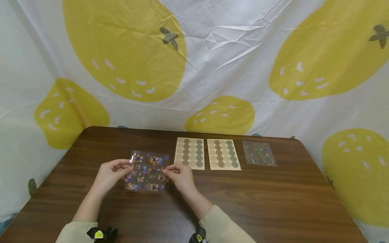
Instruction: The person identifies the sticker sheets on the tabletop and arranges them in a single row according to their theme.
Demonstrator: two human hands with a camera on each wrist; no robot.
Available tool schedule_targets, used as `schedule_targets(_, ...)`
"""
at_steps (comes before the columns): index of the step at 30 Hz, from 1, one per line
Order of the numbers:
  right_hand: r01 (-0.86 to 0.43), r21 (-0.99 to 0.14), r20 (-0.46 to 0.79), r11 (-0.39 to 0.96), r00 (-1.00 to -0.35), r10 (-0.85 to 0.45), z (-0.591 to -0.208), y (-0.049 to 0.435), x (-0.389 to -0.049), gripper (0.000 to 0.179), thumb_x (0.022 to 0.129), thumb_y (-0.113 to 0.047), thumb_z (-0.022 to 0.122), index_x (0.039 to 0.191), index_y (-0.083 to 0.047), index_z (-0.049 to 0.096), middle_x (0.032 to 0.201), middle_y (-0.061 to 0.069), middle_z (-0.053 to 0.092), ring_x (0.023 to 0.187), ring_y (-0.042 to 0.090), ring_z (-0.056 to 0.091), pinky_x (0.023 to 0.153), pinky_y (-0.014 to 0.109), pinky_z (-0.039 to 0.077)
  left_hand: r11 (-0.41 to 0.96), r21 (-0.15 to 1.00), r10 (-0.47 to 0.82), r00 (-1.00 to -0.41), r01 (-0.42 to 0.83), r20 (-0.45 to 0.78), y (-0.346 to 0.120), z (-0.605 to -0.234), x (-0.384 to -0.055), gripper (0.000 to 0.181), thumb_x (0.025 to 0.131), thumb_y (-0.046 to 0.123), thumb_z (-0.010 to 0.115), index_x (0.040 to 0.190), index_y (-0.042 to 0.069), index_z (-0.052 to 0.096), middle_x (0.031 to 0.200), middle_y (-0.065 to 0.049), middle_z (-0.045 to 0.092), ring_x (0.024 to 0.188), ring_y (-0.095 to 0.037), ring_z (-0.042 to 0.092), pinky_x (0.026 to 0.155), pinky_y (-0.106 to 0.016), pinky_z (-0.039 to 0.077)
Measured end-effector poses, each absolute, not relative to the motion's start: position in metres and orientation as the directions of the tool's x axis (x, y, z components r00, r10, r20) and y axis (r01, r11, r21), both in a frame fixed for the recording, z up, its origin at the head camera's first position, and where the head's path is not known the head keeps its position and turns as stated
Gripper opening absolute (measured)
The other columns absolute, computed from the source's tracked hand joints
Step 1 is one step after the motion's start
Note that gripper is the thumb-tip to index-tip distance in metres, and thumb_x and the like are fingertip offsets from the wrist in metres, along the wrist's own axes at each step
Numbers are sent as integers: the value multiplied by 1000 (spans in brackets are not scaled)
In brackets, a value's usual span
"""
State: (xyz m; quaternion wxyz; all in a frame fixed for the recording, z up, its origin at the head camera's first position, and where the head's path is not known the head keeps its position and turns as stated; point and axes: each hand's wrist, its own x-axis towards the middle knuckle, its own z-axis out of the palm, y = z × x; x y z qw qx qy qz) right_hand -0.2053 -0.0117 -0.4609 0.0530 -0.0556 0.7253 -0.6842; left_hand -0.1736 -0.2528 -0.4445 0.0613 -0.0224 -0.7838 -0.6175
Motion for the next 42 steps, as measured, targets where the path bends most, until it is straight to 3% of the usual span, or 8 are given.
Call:
schedule_targets(7,22,-999,-29,47,-986,-165,-463,-5,-196,13,79,-4,75,85,5,69,64,5,66,49,10,54,46,20,43,235,966,-15,-994,103,110,-251,-448,-168,29,88,1,67,112,-14,59,83,-14,67,64,-17,65,58,-33,56)
schedule_targets(20,64,-997,-74,52,-972,-224,-468,-5,-177,11,77,-3,76,83,4,69,66,7,68,46,8,53,45,18,40,215,971,42,-994,107,100,-259,-453,-145,40,85,0,69,119,-16,54,83,-15,67,63,-19,64,57,-33,56)
schedule_targets(32,92,-992,-110,90,-966,-232,-467,-11,-165,10,76,-3,77,79,3,69,66,9,68,43,7,50,42,18,39,271,960,77,-996,70,51,-265,-454,-136,39,85,-3,67,117,-19,52,79,-15,66,60,-20,63,56,-34,56)
schedule_targets(42,76,-982,-120,172,-956,-267,-469,-17,-162,8,76,-2,77,75,0,69,59,2,65,36,4,44,37,16,36,325,943,125,-992,72,33,-273,-460,-133,37,86,-1,66,116,-19,54,76,-11,66,57,-18,61,52,-33,55)
